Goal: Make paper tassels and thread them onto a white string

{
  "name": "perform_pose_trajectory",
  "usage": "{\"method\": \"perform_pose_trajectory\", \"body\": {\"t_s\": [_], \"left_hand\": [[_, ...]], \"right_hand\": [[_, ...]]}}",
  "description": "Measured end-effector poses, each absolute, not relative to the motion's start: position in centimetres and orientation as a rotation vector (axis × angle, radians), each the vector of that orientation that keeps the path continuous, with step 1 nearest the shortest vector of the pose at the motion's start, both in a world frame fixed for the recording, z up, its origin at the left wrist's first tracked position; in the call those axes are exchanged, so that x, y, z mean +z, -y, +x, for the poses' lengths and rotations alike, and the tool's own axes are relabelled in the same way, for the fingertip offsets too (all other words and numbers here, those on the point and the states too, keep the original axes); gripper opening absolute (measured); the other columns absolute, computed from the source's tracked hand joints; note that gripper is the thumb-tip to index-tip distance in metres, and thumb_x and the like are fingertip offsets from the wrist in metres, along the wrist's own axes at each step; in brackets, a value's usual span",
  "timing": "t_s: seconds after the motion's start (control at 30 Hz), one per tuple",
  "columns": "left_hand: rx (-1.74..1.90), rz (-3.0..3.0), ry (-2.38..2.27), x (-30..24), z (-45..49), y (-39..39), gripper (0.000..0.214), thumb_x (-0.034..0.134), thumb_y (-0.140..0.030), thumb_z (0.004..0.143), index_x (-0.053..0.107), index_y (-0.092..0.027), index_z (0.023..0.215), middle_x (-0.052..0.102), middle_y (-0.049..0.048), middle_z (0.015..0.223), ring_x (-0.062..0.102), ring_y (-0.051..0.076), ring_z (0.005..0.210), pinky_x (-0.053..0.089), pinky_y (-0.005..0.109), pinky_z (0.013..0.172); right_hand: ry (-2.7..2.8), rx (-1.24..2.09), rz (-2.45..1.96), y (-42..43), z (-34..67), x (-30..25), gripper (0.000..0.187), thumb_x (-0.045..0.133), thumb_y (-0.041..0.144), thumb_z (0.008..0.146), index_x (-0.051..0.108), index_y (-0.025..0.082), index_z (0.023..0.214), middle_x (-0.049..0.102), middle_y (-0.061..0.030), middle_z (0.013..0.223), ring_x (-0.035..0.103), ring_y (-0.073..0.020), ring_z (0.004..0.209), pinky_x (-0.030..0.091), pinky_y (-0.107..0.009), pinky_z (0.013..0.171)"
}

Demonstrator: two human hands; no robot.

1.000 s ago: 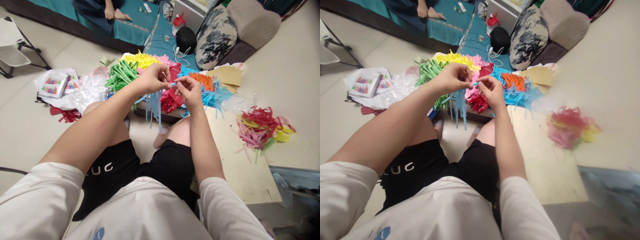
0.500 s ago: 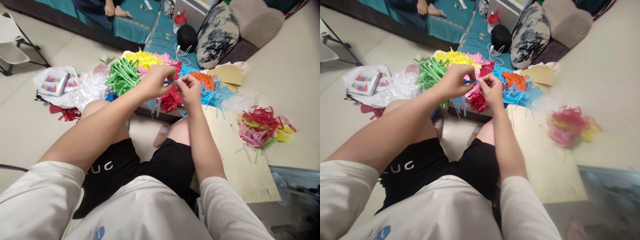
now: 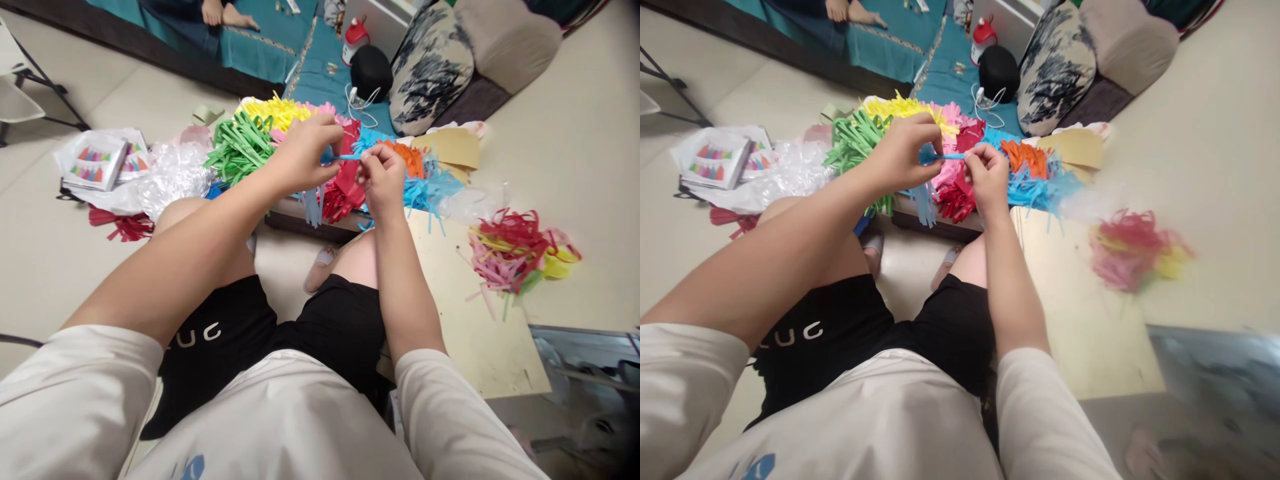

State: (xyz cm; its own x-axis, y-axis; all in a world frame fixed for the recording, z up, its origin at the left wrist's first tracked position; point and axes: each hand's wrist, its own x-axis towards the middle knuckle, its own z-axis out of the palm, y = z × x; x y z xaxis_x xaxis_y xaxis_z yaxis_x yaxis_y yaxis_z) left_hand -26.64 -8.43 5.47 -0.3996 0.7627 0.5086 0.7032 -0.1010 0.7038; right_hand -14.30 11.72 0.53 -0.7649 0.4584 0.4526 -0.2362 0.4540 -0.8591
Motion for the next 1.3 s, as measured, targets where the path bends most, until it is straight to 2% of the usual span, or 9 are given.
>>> {"method": "perform_pose_trajectory", "body": {"t_s": [0.23,0.47,0.6,0.73,0.93,1.03,1.13,1.2,1.3], "left_hand": [[1.501,1.677,-2.074,5.9,-26.7,8.8,0.020,0.088,-0.040,0.087,0.071,-0.032,0.091,0.067,0.0082,0.086,0.057,0.035,0.120,0.047,0.052,0.113],[1.452,1.752,-2.014,5.2,-26.7,8.7,0.033,0.092,-0.055,0.086,0.079,-0.032,0.105,0.080,0.0086,0.110,0.061,0.035,0.120,0.045,0.052,0.117],[1.396,1.694,-2.004,4.4,-27.3,8.6,0.034,0.088,-0.066,0.091,0.080,-0.032,0.095,0.079,0.0073,0.090,0.061,0.036,0.122,0.044,0.051,0.118],[1.443,1.691,-1.933,3.9,-27.5,8.6,0.035,0.088,-0.068,0.091,0.081,-0.034,0.091,0.077,0.0050,0.076,0.061,0.035,0.117,0.049,0.049,0.114],[1.410,1.693,-1.949,3.2,-27.8,8.0,0.043,0.088,-0.073,0.083,0.076,-0.032,0.077,0.070,0.0049,0.068,0.065,0.031,0.093,0.055,0.045,0.097],[1.363,1.677,-1.962,2.9,-28.0,7.8,0.054,0.085,-0.082,0.081,0.079,-0.029,0.082,0.076,0.0078,0.076,0.068,0.032,0.095,0.056,0.044,0.094],[1.433,1.578,-1.963,3.4,-27.9,8.0,0.059,0.077,-0.085,0.090,0.084,-0.030,0.110,0.086,0.0089,0.105,0.068,0.030,0.105,0.058,0.044,0.100],[1.477,1.468,-2.036,4.3,-27.7,8.5,0.060,0.070,-0.078,0.099,0.081,-0.028,0.130,0.087,0.0096,0.125,0.068,0.028,0.110,0.059,0.044,0.105],[1.453,1.326,-2.204,6.0,-27.3,9.4,0.056,0.064,-0.057,0.102,0.074,-0.020,0.144,0.084,0.0128,0.136,0.069,0.026,0.113,0.059,0.045,0.108]], "right_hand": [[2.028,1.336,-0.237,-13.1,-14.6,0.0,0.076,0.069,0.102,0.096,0.055,0.028,0.096,0.050,0.0025,0.077,0.063,-0.0163,0.070,0.061,-0.032,0.065],[2.194,1.313,-0.293,-11.4,-14.0,1.0,0.067,0.078,0.092,0.099,0.056,0.028,0.099,0.053,0.0031,0.077,0.068,-0.0178,0.075,0.068,-0.035,0.074],[2.232,1.325,-0.319,-10.4,-13.9,1.6,0.061,0.083,0.082,0.101,0.055,0.028,0.100,0.052,0.0036,0.077,0.066,-0.0175,0.075,0.067,-0.034,0.073],[2.221,1.305,-0.337,-11.0,-13.8,1.2,0.058,0.077,0.080,0.107,0.053,0.028,0.096,0.053,0.0036,0.076,0.064,-0.0172,0.074,0.063,-0.034,0.072],[2.239,1.257,-0.068,-14.1,-15.2,-2.8,0.074,0.067,0.098,0.103,0.047,0.027,0.096,0.049,0.0072,0.075,0.052,-0.0100,0.071,0.055,-0.032,0.069],[2.251,1.241,0.087,-15.3,-16.1,-3.7,0.083,0.065,0.106,0.095,0.042,0.026,0.094,0.044,0.0106,0.069,0.046,-0.0042,0.066,0.048,-0.028,0.064],[2.272,1.189,-0.038,-16.8,-14.8,-1.0,0.082,0.067,0.105,0.095,0.047,0.026,0.094,0.051,0.0102,0.070,0.052,-0.0053,0.065,0.053,-0.028,0.065],[2.242,1.166,-0.198,-18.8,-11.8,2.8,0.072,0.080,0.094,0.097,0.054,0.027,0.097,0.062,0.0081,0.076,0.058,-0.0088,0.066,0.058,-0.029,0.066],[1.966,1.071,-0.512,-23.7,-4.3,9.3,0.050,0.097,0.062,0.095,0.060,0.027,0.094,0.072,0.0069,0.081,0.060,-0.0096,0.060,0.054,-0.025,0.056]]}}
